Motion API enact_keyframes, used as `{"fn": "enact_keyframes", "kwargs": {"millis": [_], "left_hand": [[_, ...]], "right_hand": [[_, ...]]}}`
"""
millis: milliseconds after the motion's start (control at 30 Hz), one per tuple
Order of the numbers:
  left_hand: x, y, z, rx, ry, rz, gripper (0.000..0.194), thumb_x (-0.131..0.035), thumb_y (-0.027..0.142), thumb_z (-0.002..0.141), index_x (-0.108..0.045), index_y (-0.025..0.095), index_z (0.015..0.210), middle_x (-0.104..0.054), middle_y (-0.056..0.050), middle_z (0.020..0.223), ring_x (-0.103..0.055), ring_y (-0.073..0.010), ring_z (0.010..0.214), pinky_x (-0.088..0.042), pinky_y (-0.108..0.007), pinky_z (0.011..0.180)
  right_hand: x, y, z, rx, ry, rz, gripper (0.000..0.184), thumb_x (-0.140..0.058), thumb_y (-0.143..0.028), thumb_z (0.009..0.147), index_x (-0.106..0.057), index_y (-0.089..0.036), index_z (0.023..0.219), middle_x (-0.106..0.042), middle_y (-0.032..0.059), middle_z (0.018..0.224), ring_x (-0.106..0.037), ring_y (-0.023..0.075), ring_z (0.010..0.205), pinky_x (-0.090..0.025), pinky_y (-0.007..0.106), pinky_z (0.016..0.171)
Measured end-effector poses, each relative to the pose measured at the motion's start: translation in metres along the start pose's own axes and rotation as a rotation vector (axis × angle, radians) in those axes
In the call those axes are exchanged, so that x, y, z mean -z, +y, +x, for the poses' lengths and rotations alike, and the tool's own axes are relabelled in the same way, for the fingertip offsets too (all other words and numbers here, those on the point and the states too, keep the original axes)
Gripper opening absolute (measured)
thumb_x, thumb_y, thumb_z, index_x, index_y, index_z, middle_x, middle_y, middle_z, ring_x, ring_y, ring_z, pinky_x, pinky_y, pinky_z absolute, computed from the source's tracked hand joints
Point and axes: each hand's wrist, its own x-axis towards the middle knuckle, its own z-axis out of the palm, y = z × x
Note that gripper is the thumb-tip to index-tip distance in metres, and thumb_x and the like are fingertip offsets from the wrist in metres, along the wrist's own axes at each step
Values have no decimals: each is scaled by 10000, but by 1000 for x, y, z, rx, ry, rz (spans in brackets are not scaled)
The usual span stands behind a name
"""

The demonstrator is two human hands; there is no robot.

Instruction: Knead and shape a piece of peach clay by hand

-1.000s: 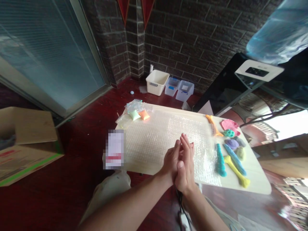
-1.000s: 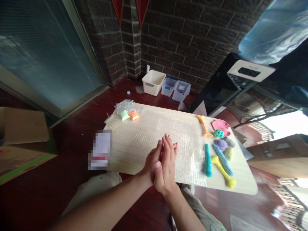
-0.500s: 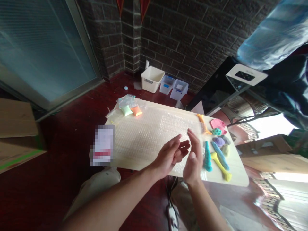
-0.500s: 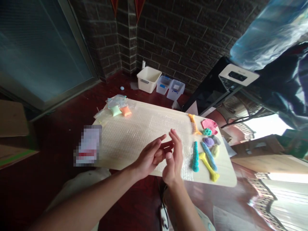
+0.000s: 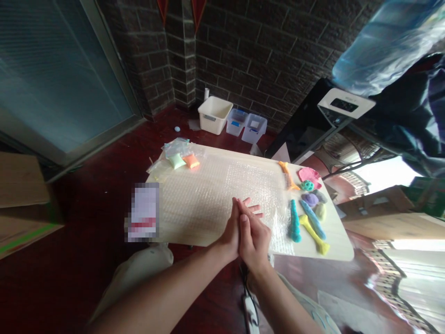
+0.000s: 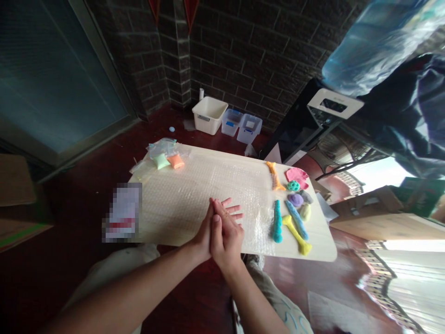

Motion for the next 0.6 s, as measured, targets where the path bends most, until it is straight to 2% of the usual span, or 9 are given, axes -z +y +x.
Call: {"fn": "enact_keyframes", "kwargs": {"millis": [67,133,233,333,367,433,500,533,600], "left_hand": [[-2,13,-2,49,0,-29,732,-349,706,1022,-595,138,1413,-713,-201,1297,-607,-366,1340,-440,-531,1145],[-4,22,-5,88,14,-79,708,-330,681,1043,-571,125,1411,-722,-186,1239,-646,-324,1253,-495,-455,1055],[-5,25,-10,149,-87,-168,654,-425,668,1018,-656,103,1253,-732,-162,1086,-676,-313,1141,-511,-398,973],[-5,25,-13,192,-144,-238,648,-433,656,1002,-711,78,1094,-730,-187,1064,-688,-342,1124,-505,-426,1008],[-5,27,-13,203,-131,-257,651,-408,643,1008,-717,75,1082,-732,-197,1086,-690,-349,1133,-503,-440,1025],[-3,34,-11,216,-99,-295,661,-368,631,1012,-722,81,1107,-736,-204,1132,-692,-354,1157,-504,-465,1052],[1,43,-8,184,-54,-298,670,-375,656,1001,-719,104,1162,-742,-197,1170,-694,-354,1176,-509,-488,1064],[4,47,-6,151,-28,-281,676,-393,680,989,-718,121,1185,-744,-195,1187,-696,-357,1181,-515,-498,1061],[10,55,-1,76,19,-227,686,-447,731,957,-727,152,1199,-748,-197,1210,-697,-366,1192,-531,-503,1047]], "right_hand": [[7,5,6,-11,71,10,305,-532,-307,1062,-815,-198,1096,-838,97,1015,-807,246,892,-626,352,765],[14,11,12,-41,160,-22,337,-582,-312,1048,-778,-192,801,-758,47,706,-704,176,596,-533,291,583],[16,17,19,-16,223,-96,463,-608,-289,1037,-611,-195,584,-564,-11,519,-525,116,452,-368,267,476],[7,15,21,109,126,-176,509,-589,-255,1034,-493,-204,537,-467,-29,508,-433,100,436,-297,280,462],[3,13,22,146,91,-205,494,-575,-253,1036,-502,-205,550,-482,-21,529,-447,108,452,-312,284,470],[-5,7,21,179,9,-236,395,-532,-277,1048,-630,-194,674,-609,32,651,-579,159,571,-430,302,545],[-13,1,18,182,-103,-202,336,-454,-320,1072,-747,-166,1011,-745,122,963,-718,256,890,-569,397,773],[-17,-1,16,192,-161,-171,386,-414,-343,1082,-717,-153,1230,-740,165,1185,-706,311,1113,-572,482,929],[-24,-6,10,240,-254,-122,553,-360,-395,1093,-482,-143,1570,-522,199,1588,-474,392,1488,-425,639,1168]]}}
